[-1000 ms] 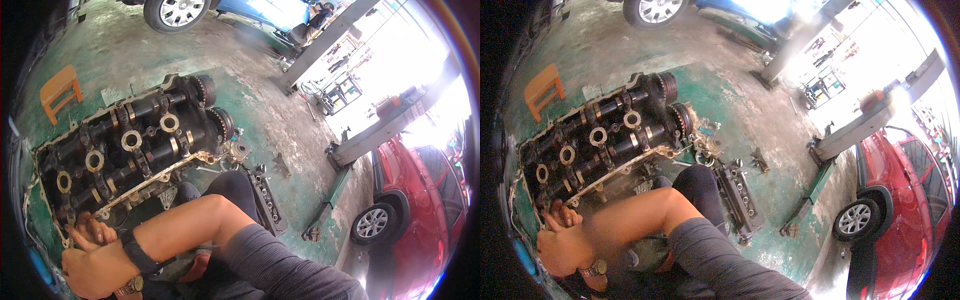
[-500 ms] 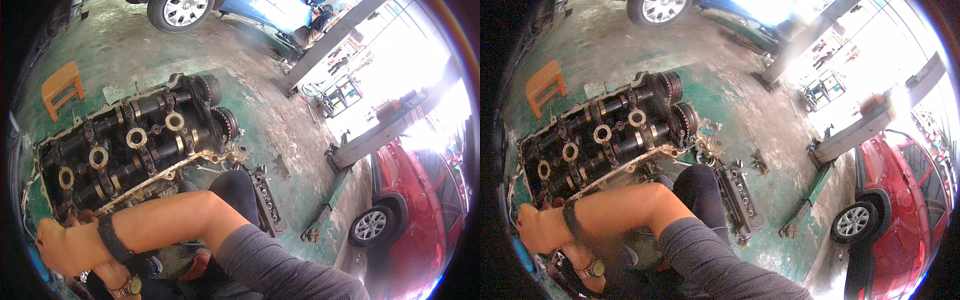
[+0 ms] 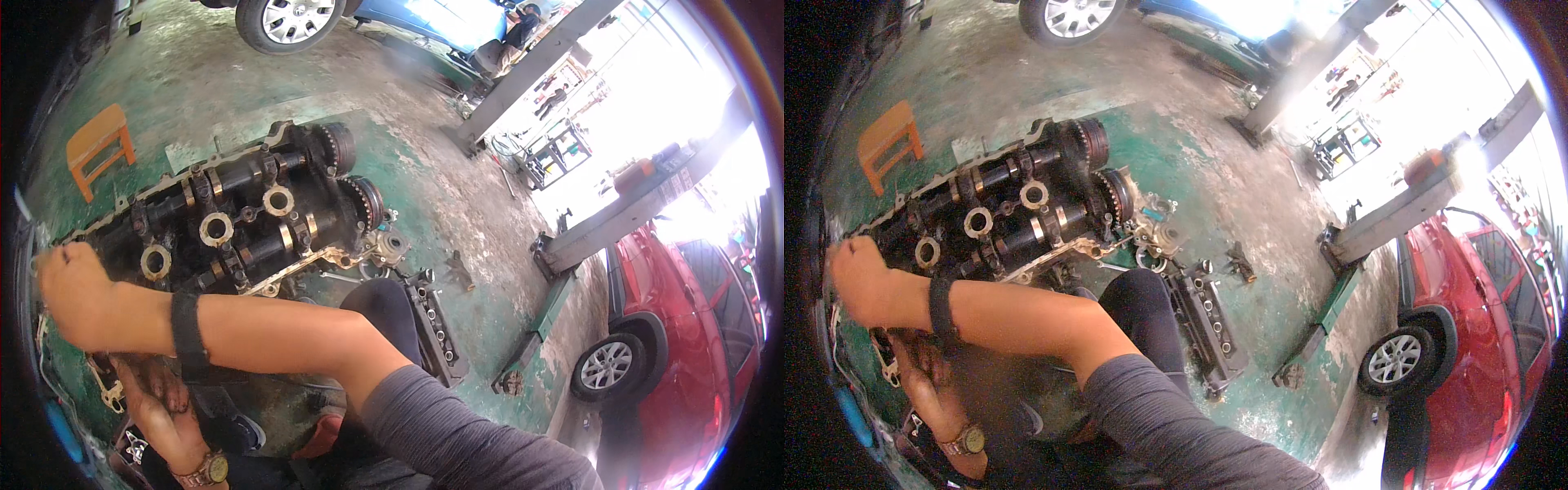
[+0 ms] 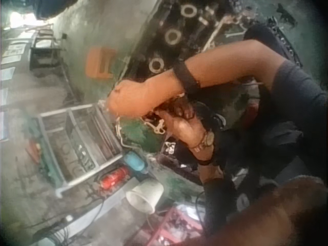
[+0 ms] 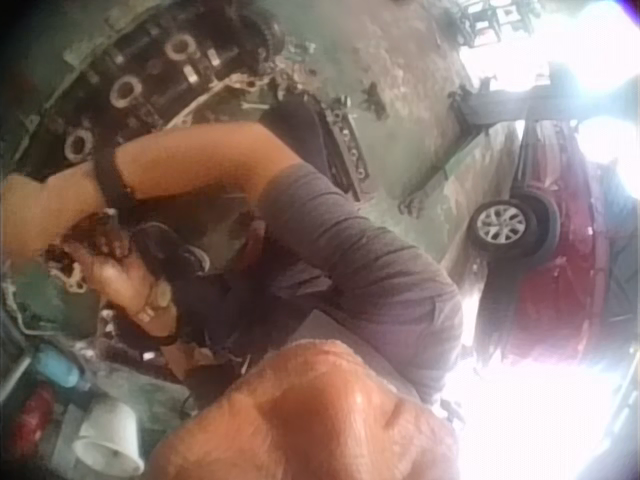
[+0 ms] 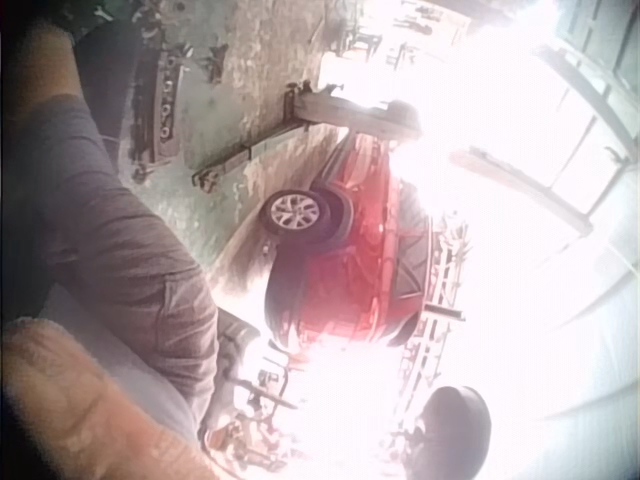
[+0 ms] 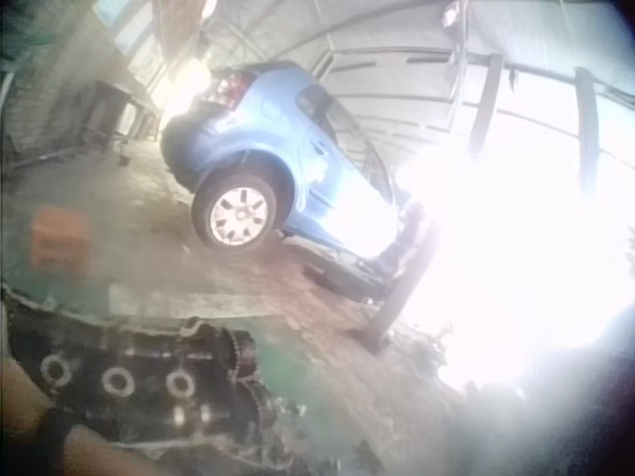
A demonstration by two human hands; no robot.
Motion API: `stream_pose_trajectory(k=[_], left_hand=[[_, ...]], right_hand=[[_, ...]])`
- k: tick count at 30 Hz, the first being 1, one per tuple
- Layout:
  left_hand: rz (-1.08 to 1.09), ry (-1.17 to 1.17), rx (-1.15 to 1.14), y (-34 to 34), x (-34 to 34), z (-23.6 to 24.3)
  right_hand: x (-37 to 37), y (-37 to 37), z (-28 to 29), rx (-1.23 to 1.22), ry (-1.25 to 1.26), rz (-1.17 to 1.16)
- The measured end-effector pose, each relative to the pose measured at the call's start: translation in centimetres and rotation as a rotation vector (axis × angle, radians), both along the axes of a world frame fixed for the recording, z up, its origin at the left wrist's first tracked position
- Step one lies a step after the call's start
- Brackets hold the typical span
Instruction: The person uses a wrench to loosen and tighten bolts on an engine cylinder head. They repeatedly adjust the tool and reposition their hands to access different bolts on the cylinder head.
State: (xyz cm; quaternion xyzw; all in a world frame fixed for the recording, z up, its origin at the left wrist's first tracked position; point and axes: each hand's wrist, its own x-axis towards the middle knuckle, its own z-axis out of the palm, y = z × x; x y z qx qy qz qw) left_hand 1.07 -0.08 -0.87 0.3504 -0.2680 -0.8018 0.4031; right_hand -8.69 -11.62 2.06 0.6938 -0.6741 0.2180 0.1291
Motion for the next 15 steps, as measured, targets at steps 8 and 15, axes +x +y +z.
stream_pose_trajectory(k=[8, 15], left_hand=[[-0.037, 0.055, 0.054, -0.4, 0.1, 0.4], [-0.012, 0.033, 0.052, -0.2, 0.0, 0.6]], right_hand=[[-4.4, 4.0, 0.4, -0.207, -0.668, -0.151], [-6.8, 10.1, 3.3, -0.181, -0.58, -0.169]])
